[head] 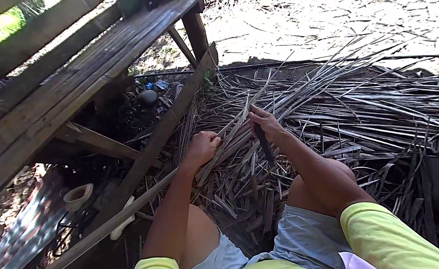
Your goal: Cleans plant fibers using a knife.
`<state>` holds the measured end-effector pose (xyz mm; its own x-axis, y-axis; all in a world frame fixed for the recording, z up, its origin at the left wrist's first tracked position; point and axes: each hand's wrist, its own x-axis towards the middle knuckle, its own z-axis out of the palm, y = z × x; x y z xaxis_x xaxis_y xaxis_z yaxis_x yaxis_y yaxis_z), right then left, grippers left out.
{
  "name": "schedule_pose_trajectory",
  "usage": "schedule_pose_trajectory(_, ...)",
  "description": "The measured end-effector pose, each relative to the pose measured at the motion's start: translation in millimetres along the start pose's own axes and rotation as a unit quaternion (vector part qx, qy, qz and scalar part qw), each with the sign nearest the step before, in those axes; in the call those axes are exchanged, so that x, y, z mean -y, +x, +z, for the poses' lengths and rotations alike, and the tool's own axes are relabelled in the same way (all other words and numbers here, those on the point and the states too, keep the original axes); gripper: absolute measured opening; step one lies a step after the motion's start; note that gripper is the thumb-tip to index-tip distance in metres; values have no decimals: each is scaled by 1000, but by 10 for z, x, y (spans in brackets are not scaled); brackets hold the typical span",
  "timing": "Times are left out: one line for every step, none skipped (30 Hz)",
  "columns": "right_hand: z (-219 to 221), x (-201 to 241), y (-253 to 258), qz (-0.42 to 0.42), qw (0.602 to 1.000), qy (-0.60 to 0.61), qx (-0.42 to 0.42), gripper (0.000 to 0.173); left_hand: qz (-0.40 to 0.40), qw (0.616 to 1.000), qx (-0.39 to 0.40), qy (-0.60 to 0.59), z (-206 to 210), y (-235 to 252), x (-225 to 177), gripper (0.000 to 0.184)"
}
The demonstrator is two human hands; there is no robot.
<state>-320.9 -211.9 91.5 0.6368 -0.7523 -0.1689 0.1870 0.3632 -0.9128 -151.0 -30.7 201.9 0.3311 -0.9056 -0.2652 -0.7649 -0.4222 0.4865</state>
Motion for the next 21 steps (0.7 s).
schedule_pose_trajectory(-40, 5, 12, 2, 1000, 7, 0, 50, 2, 1000, 2, -5, -23, -8, 30, 29)
schedule_pose_trajectory(-75, 15, 24, 3, 1000, 10, -3, 50, 2, 1000, 2, -16, -49, -18, 61, 28)
schedule_pose_trajectory(-114, 27, 39, 3, 1000, 10, -9, 50, 1, 1000, 3, -29, -69, -28, 101, 27)
schedule_pose_trajectory(-167, 38, 64, 3, 1000, 9, -15, 49, -1, 999, 4, -44, -94, -43, 140, 26)
schedule_pose_trajectory(-224, 54, 91, 1, 1000, 9, -22, 48, -2, 998, 8, -61, -124, -66, 171, 25)
schedule_pose_trajectory(-292, 75, 121, 0, 1000, 8, -30, 48, -2, 997, 12, -74, -156, -93, 200, 24)
schedule_pose_trajectory(-363, 98, 144, 0, 999, 6, -39, 48, -1, 996, 14, -83, -180, -117, 239, 24)
schedule_pose_trajectory(-428, 131, 156, 3, 999, 2, -50, 47, 4, 996, 13, -91, -195, -144, 289, 24)
schedule_pose_trajectory(-489, 166, 158, 9, 998, -5, -58, 45, 14, 995, 9, -95, -197, -179, 352, 23)
schedule_pose_trajectory(-545, 194, 160, 17, 998, -12, -65, 43, 34, 995, -6, -97, -175, -218, 433, 23)
schedule_pose_trajectory(-585, 221, 153, 27, 997, -24, -66, 41, 46, 994, -11, -99, -164, -236, 491, 22)
schedule_pose_trajectory(-612, 243, 148, 34, 997, -37, -64, 41, 53, 994, -10, -99, -160, -234, 527, 22)
schedule_pose_trajectory(-634, 247, 152, 38, 996, -45, -61, 42, 57, 994, -8, -98, -155, -228, 545, 22)
schedule_pose_trajectory(-649, 239, 161, 39, 996, -51, -57, 44, 59, 994, -7, -97, -145, -219, 549, 21)
schedule_pose_trajectory(-654, 222, 178, 38, 996, -56, -59, 44, 62, 994, -9, -91, -133, -213, 541, 21)
schedule_pose_trajectory(-665, 200, 203, 35, 995, -58, -70, 44, 63, 995, -12, -78, -120, -209, 529, 21)
schedule_pose_trajectory(-698, 175, 240, 32, 993, -56, -96, 43, 61, 996, -17, -60, -113, -210, 518, 21)
schedule_pose_trajectory(-761, 163, 276, 26, 989, -54, -132, 41, 56, 997, -22, -40, -115, -220, 509, 21)
schedule_pose_trajectory(-848, 170, 301, 19, 984, -56, -167, 41, 51, 998, -31, -21, -123, -231, 515, 21)
schedule_pose_trajectory(-935, 194, 311, 10, 979, -56, -198, 42, 45, 998, -41, -7, -139, -237, 533, 21)
schedule_pose_trajectory(-994, 237, 302, 0, 972, -55, -228, 41, 39, 998, -53, 3, -156, -235, 555, 22)
